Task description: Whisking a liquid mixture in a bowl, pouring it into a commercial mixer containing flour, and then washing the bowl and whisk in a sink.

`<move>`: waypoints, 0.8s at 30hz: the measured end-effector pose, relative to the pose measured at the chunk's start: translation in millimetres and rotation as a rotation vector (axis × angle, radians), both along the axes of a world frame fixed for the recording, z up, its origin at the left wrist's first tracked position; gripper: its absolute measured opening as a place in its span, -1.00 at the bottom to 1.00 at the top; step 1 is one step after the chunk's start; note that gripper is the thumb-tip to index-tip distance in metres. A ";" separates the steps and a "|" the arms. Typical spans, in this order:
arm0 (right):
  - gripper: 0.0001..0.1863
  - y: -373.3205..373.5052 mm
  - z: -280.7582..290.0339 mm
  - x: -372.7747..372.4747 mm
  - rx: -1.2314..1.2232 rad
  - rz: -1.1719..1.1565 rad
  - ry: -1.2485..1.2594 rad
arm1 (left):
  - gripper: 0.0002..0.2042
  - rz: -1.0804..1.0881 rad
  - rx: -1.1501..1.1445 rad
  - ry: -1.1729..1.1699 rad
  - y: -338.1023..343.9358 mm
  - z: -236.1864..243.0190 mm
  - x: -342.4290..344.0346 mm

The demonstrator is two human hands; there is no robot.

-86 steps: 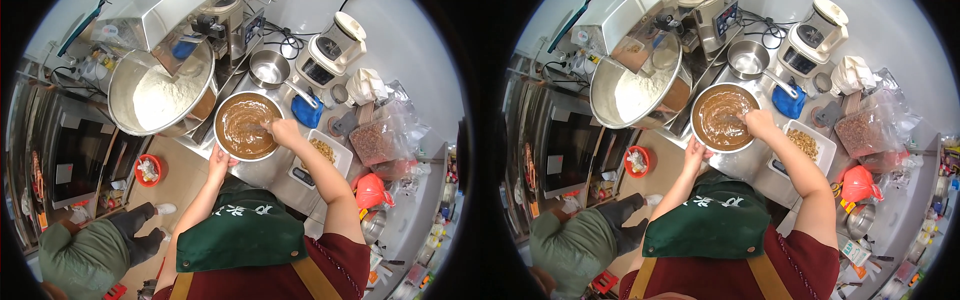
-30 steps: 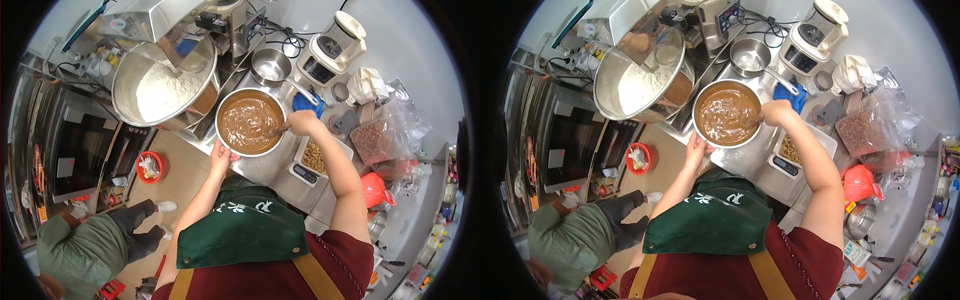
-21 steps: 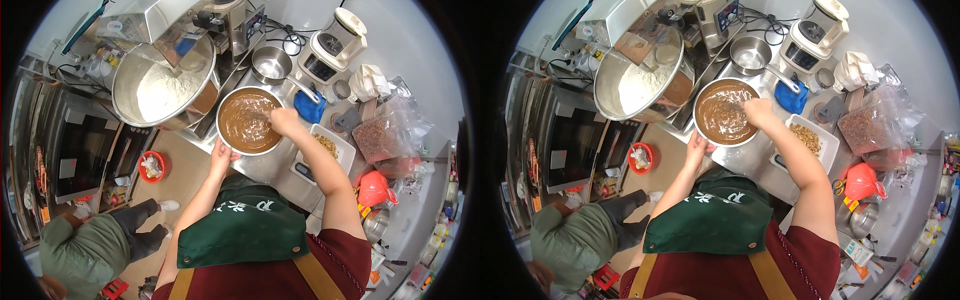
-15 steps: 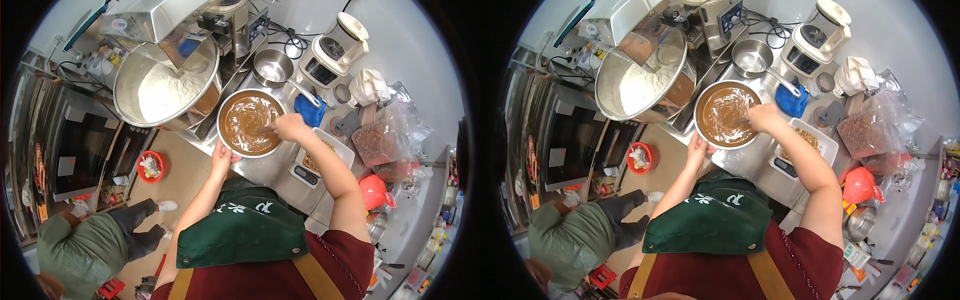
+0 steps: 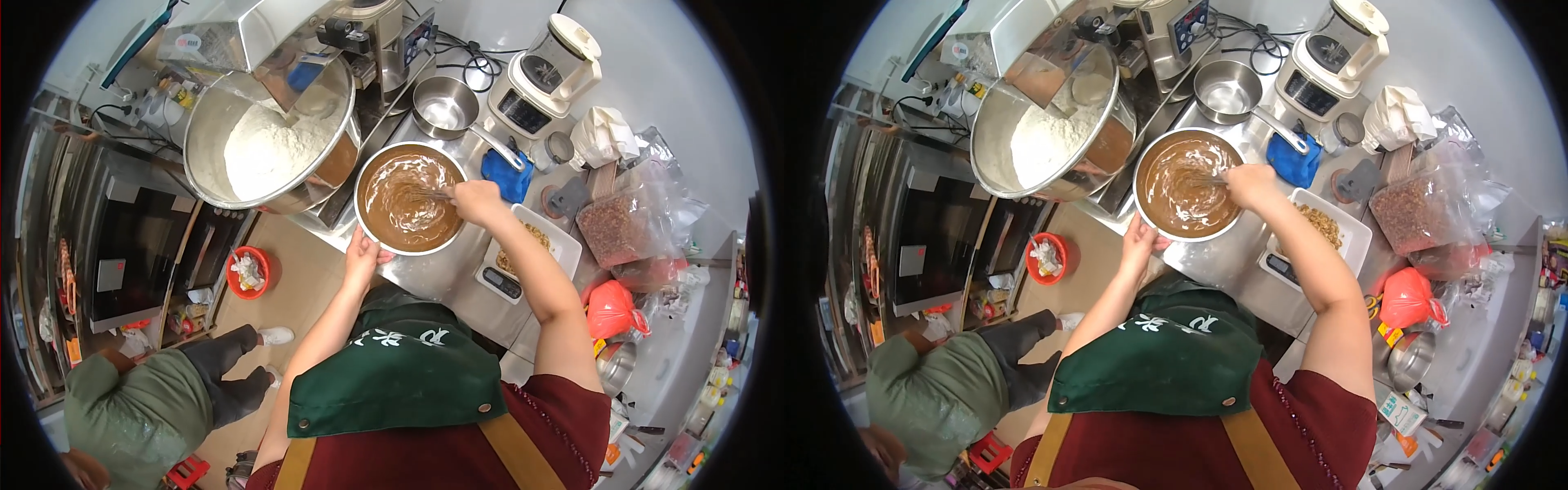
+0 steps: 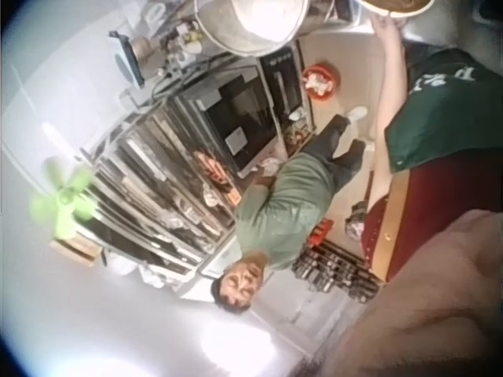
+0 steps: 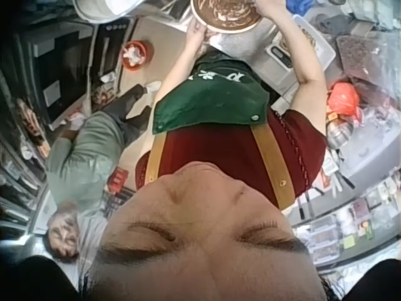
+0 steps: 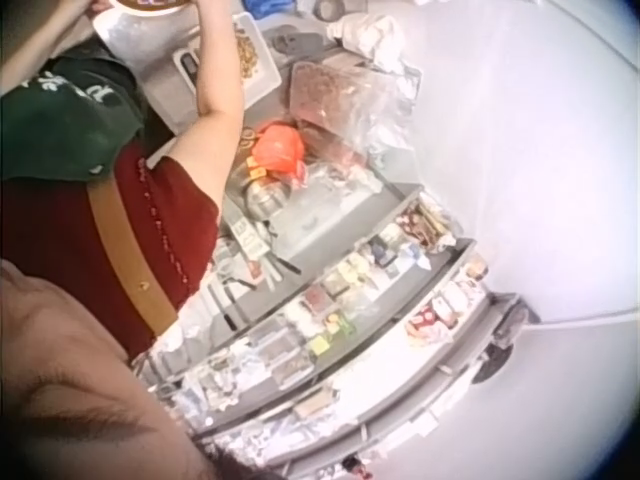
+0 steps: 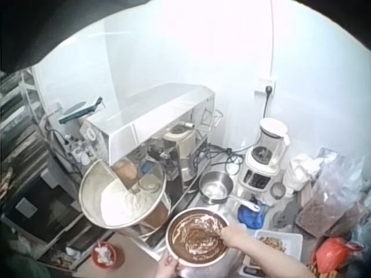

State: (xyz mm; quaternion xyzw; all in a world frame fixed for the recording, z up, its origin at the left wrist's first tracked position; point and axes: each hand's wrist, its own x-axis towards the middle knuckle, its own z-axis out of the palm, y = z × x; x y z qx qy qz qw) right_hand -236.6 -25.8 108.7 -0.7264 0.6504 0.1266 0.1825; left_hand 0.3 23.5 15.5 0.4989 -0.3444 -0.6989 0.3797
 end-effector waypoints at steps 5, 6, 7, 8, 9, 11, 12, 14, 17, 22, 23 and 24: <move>-0.78 13.7 -5.1 0.6 0.143 0.132 -0.006 | -0.43 0.025 0.000 0.006 0.1 8.9 -4.0; -0.78 12.0 -4.4 3.1 0.141 0.130 -0.006 | -0.42 0.024 -0.004 -0.017 -0.5 9.8 -3.5; -0.79 9.9 -3.1 5.8 0.099 0.057 -0.032 | -0.42 0.023 -0.006 -0.017 -1.1 8.1 -2.8; -0.80 7.9 -2.4 6.8 0.057 -0.016 -0.057 | -0.43 0.016 0.005 -0.016 -1.8 4.9 -2.0; -0.80 6.7 -9.4 0.7 -0.013 -0.084 -0.061 | -0.43 0.010 0.017 -0.017 -1.7 2.7 -0.7; -0.81 2.4 -12.3 -17.7 -0.022 -0.123 -0.067 | -0.43 0.020 0.015 -0.020 -1.1 1.6 -0.5; -0.81 0.2 -13.6 -26.8 -0.031 -0.163 -0.073 | -0.44 0.029 0.013 -0.024 -1.2 0.8 -0.9; -0.76 -2.9 -18.5 -38.9 -0.026 -0.227 -0.102 | -0.45 0.056 0.011 -0.026 -0.5 -0.8 -1.2; -0.77 -11.8 -36.5 -61.1 0.042 -0.368 -0.342 | -0.47 0.071 -0.013 -0.060 -4.2 -1.9 -4.0; -0.78 -27.3 -55.2 -63.9 0.286 -0.578 -0.776 | -0.54 0.111 -0.052 -0.177 -16.0 -6.6 -3.6; -0.77 -29.0 -56.4 -61.6 0.305 -0.610 -0.819 | -0.56 0.134 -0.079 -0.186 -18.3 -6.9 -3.7; -0.77 -29.8 -57.7 -61.3 0.307 -0.606 -0.817 | -0.58 0.156 -0.106 -0.195 -21.0 -5.8 -4.5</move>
